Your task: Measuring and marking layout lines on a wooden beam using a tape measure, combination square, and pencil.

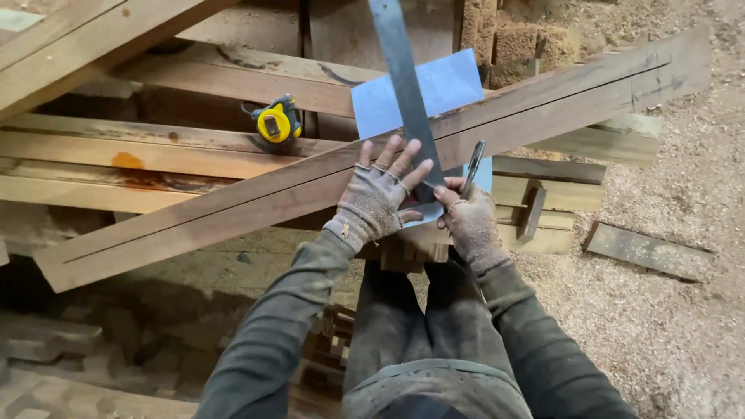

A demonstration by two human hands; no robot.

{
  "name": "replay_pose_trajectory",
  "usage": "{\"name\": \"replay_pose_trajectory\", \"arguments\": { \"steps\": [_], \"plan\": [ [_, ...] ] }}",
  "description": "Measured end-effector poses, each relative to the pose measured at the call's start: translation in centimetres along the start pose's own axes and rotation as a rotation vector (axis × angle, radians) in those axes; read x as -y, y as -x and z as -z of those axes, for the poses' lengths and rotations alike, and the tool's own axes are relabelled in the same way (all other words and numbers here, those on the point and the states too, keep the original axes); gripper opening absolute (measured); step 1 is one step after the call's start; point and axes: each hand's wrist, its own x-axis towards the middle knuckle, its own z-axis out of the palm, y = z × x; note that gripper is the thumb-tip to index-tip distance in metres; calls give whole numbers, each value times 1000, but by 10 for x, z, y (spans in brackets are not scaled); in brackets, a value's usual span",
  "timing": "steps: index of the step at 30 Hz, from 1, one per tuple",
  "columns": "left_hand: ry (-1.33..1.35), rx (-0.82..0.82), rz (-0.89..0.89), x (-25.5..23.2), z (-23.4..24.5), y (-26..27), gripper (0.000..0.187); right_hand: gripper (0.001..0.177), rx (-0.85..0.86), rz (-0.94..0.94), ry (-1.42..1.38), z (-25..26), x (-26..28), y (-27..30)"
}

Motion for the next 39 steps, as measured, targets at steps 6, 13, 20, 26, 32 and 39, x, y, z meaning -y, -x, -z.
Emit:
{"name": "replay_pose_trajectory", "arguments": {
  "steps": [6,13,20,26,32,39],
  "plan": [
    [69,-14,62,3,19,-2,96,27,25,-56,-142,-5,10,6],
    [102,-38,96,0,14,-5,104,28,57,-104,-268,9,-4,-8],
    [110,-56,104,0,11,-5,105,29,88,-119,-291,10,-4,-8],
    [102,-62,112,0,15,-5,104,29,106,-125,-268,11,1,-8],
    [72,-17,124,1,16,-6,105,30,58,-142,-157,10,20,7],
    [88,-24,158,-2,16,-10,99,54,1,117,231,53,70,28]
  ]
}}
